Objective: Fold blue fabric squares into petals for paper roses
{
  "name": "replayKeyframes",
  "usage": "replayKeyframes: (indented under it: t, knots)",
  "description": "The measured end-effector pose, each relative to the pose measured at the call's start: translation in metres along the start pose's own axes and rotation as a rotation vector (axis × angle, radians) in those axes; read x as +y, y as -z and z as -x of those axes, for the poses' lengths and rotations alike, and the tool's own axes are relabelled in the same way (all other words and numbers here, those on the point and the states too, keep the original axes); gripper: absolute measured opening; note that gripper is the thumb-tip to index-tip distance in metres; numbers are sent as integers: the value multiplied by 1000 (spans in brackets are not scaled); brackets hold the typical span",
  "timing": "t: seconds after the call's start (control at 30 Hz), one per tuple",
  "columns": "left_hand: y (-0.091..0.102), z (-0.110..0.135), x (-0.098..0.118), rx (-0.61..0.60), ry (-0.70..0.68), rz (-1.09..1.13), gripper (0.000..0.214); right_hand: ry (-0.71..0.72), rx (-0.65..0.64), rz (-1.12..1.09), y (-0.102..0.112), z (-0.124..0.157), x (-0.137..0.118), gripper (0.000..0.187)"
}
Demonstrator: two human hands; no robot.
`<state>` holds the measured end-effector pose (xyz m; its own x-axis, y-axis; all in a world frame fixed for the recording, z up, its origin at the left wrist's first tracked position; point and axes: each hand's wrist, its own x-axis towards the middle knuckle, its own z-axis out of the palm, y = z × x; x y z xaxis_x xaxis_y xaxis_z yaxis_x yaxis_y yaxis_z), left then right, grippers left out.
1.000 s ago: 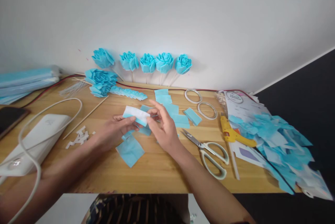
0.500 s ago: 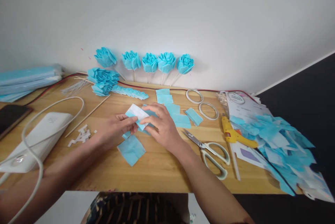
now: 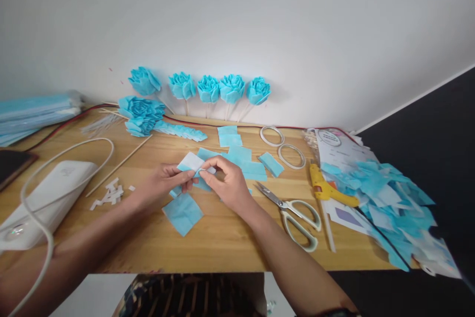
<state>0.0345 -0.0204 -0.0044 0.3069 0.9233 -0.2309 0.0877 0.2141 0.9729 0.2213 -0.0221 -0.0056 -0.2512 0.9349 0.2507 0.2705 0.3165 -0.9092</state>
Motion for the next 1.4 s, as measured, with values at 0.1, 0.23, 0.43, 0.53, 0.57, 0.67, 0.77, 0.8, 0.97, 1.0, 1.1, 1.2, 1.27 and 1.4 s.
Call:
replayKeyframes:
  t: [0.1, 0.23, 0.43, 0.53, 0.57, 0.67, 0.77, 0.8, 0.97, 1.0, 1.1, 1.2, 1.27, 1.4]
  knots:
    - [0, 2, 2, 2, -32, -58, 43, -73, 34, -54, -3, 1, 3, 11]
    - [-1, 4, 3, -3, -89, -78, 37, -135, 22, -181, -4, 1, 4, 24]
    - [1, 1, -1, 55, -114, -70, 32, -169, -75, -292, -4, 0, 2, 48]
    - [1, 1, -2, 60, -149, -109, 30, -186, -110, -324, -2, 0, 2, 52]
    - [1, 2, -1, 55, -163, -131, 29, -194, -107, -319, -2, -1, 1, 53]
    - [-1, 3, 0, 44, -200, -161, 28, -222, -92, -292, -1, 0, 0, 51]
    - [-1, 2, 1, 56, -173, -74, 28, -232, -74, -310, -2, 0, -1, 49]
    - [-1, 2, 1, 55, -152, -31, 30, -229, -64, -320, -3, 0, -1, 49]
    - [-1, 2, 0, 8, -81, 4, 37, -214, -37, -331, -5, 0, -1, 47]
    - [-1, 2, 0, 11, -84, -6, 38, -215, -41, -326, -5, 0, -1, 47]
    - [0, 2, 0, 18, -99, -22, 37, -215, -54, -315, -3, -1, 0, 43]
    - [1, 2, 2, -35, -100, -76, 35, -194, -28, -287, 0, -2, 1, 32]
    - [1, 3, 2, -83, -111, -116, 36, -171, -10, -247, 1, -2, 2, 25]
    - [2, 3, 3, -88, -101, -148, 38, -77, 18, -125, 3, -2, 0, 9]
